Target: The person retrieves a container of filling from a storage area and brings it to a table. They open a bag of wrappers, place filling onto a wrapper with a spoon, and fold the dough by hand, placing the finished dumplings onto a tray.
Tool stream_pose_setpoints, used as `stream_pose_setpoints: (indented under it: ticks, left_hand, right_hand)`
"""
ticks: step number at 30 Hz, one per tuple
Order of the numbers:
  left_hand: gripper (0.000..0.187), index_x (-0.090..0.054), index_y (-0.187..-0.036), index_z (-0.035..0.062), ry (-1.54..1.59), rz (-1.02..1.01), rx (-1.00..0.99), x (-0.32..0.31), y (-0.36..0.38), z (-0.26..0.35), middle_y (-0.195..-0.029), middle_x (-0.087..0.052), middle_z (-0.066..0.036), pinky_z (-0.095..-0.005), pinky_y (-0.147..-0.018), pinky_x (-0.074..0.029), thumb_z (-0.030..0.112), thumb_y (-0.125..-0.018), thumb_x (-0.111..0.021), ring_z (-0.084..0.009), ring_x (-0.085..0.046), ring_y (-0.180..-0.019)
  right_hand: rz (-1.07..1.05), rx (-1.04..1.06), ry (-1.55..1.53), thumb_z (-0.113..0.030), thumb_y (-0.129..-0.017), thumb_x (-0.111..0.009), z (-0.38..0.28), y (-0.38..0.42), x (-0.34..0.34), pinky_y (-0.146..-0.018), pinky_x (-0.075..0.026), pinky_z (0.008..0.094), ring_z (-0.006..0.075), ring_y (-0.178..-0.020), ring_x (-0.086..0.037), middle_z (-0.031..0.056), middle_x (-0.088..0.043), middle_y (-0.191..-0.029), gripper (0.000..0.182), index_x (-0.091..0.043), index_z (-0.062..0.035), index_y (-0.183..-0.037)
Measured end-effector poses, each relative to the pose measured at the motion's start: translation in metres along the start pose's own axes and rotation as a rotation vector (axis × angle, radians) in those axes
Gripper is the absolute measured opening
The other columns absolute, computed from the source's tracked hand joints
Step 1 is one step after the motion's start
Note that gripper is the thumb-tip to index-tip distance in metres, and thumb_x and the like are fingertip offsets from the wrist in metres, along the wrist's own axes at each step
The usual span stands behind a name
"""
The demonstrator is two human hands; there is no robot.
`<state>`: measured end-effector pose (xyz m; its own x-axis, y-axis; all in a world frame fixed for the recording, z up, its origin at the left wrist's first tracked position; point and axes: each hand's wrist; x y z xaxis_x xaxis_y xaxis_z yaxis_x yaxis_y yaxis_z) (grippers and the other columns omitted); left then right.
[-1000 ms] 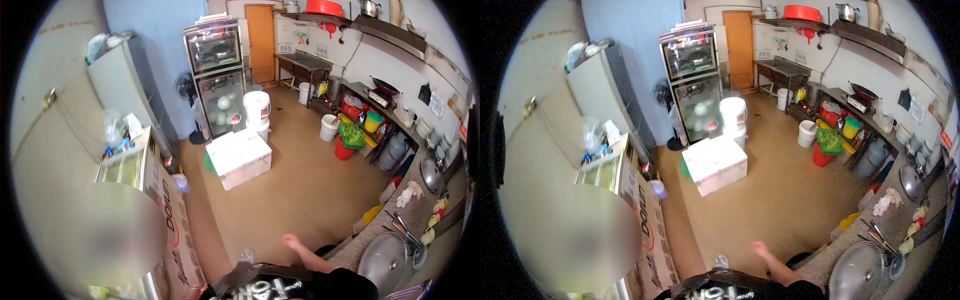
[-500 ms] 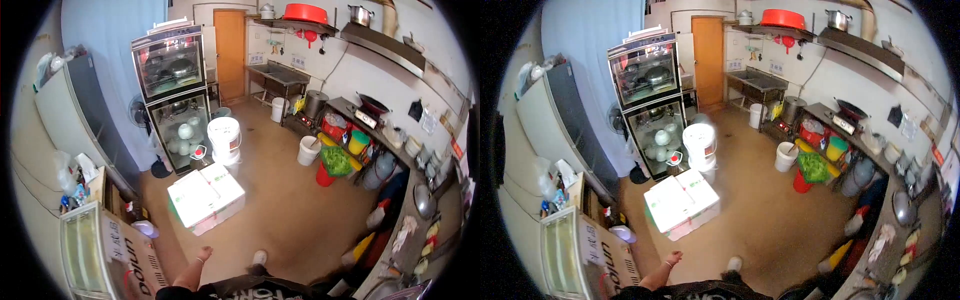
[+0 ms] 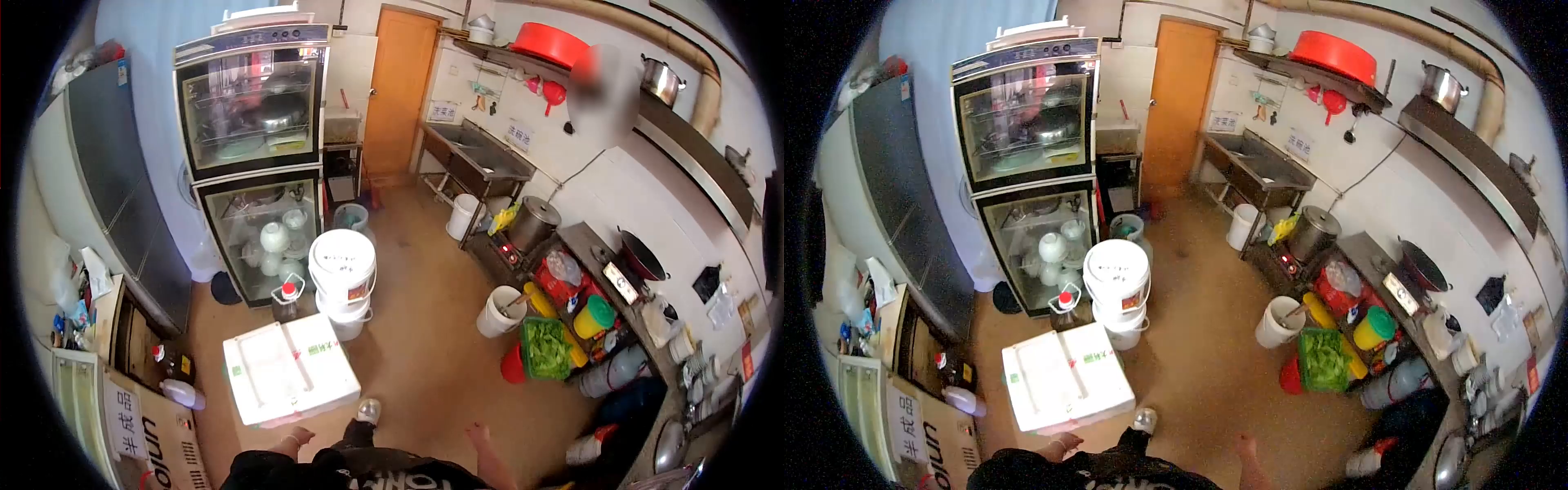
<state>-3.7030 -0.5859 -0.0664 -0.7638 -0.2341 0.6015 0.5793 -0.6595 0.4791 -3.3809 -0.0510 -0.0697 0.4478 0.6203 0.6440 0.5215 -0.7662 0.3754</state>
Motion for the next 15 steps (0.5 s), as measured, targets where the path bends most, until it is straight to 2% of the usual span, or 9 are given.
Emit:
stream_pose_setpoints:
  ticks: [1, 3, 5, 8, 9, 10, 11, 13, 15]
  left_hand:
    - [0.045, -0.068, -0.102, 0.009, -0.314, -0.166, -0.006, 0.017, -0.03, -0.002, -0.091, -0.069, -0.008, -0.0364, -0.082, -0.048, 0.048, -0.085, -0.053, -0.0198, -0.063, -0.09]
    - [0.043, -0.065, -0.11, 0.0171, -0.447, -0.415, 0.246, 0.062, -0.1, 0.03, -0.1, -0.068, -0.004, -0.0391, -0.089, -0.045, 0.047, -0.091, -0.041, -0.022, -0.06, -0.104]
    - [0.044, -0.064, -0.111, 0.0166, -0.614, -0.267, 0.106, 0.088, -0.178, 0.05, -0.098, -0.069, -0.005, -0.0384, -0.088, -0.046, 0.046, -0.093, -0.036, -0.0227, -0.061, -0.102]
    - [0.04, -0.067, -0.099, 0.012, 0.036, -0.108, 0.306, 0.148, -0.298, 0.116, -0.091, -0.069, -0.011, -0.0392, -0.083, -0.048, 0.042, -0.091, -0.041, -0.0254, -0.065, -0.089]
    - [0.04, -0.066, -0.099, 0.0084, -0.186, -0.104, 0.078, 0.169, -0.338, 0.137, -0.091, -0.068, -0.012, -0.0401, -0.082, -0.049, 0.04, -0.089, -0.044, -0.029, -0.065, -0.087]
    - [0.038, -0.066, -0.101, 0.0079, -0.157, -0.113, 0.231, 0.175, -0.384, 0.15, -0.097, -0.067, -0.012, -0.0401, -0.082, -0.049, 0.039, -0.088, -0.048, -0.032, -0.064, -0.089]
    - [0.037, -0.067, -0.101, 0.0075, -0.689, -0.05, -0.363, 0.189, -0.429, 0.163, -0.099, -0.066, -0.014, -0.0403, -0.082, -0.05, 0.038, -0.084, -0.054, -0.0328, -0.063, -0.09]
    - [0.035, -0.068, -0.097, 0.0068, -0.546, 0.102, -0.559, 0.206, -0.505, 0.184, -0.092, -0.068, -0.015, -0.0394, -0.078, -0.051, 0.036, -0.081, -0.058, -0.0314, -0.064, -0.087]
    - [0.033, -0.069, -0.094, 0.0078, 0.26, 0.132, 0.018, 0.23, -0.571, 0.256, -0.087, -0.069, -0.014, -0.0383, -0.077, -0.051, 0.036, -0.079, -0.06, -0.0278, -0.065, -0.084]
  right_hand:
    - [-0.039, 0.232, 0.353, -0.018, -0.087, -0.05, 0.014, -0.044, -0.015, -0.064, -0.05, 0.0362, 0.0259, -0.081, -0.062, 0.0165, -0.062, -0.097, 0.025, -0.061, -0.0007, -0.102]
    - [-0.017, -0.003, -0.703, -0.025, -0.091, -0.048, -0.012, -0.109, -0.033, -0.077, -0.05, 0.0384, 0.0267, -0.1, -0.058, 0.0179, -0.059, -0.113, 0.032, -0.059, -0.0008, -0.109]
    - [-0.152, -0.137, -0.493, -0.026, -0.091, -0.048, -0.087, -0.121, -0.023, -0.077, -0.05, 0.0381, 0.0262, -0.1, -0.059, 0.0169, -0.059, -0.113, 0.032, -0.059, -0.0022, -0.109]
    - [-0.331, -0.073, -0.208, -0.026, -0.091, -0.047, -0.154, -0.162, -0.025, -0.078, -0.05, 0.0377, 0.0254, -0.1, -0.059, 0.0155, -0.059, -0.112, 0.031, -0.059, -0.0044, -0.109]
    - [-0.359, -0.066, -0.149, -0.027, -0.091, -0.047, -0.169, -0.177, -0.024, -0.078, -0.05, 0.0375, 0.0252, -0.1, -0.059, 0.015, -0.06, -0.112, 0.031, -0.06, -0.0051, -0.11]
    - [-0.363, -0.075, -0.128, -0.027, -0.091, -0.047, -0.181, -0.193, -0.019, -0.078, -0.05, 0.0374, 0.0249, -0.1, -0.059, 0.0146, -0.06, -0.112, 0.031, -0.06, -0.0058, -0.11]
    - [-0.361, -0.086, -0.119, -0.027, -0.091, -0.047, -0.192, -0.214, -0.013, -0.078, -0.05, 0.0372, 0.0247, -0.1, -0.059, 0.0141, -0.06, -0.112, 0.031, -0.06, -0.0065, -0.11]
    - [-0.355, -0.115, -0.092, -0.028, -0.091, -0.047, -0.208, -0.259, 0.002, -0.078, -0.05, 0.0369, 0.0242, -0.1, -0.059, 0.0131, -0.06, -0.111, 0.031, -0.06, -0.0079, -0.11]
    - [-0.359, -0.141, -0.048, -0.029, -0.091, -0.047, -0.213, -0.311, 0.018, -0.079, -0.05, 0.0366, 0.0237, -0.1, -0.059, 0.0122, -0.061, -0.111, 0.03, -0.06, -0.0093, -0.11]
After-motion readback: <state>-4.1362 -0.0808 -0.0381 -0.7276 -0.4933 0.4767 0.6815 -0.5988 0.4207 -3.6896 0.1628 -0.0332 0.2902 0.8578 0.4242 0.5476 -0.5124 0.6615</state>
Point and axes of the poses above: each hand's wrist, its own y-axis away from the middle knuckle, its own x-axis out of the back of the hand, z = x × y
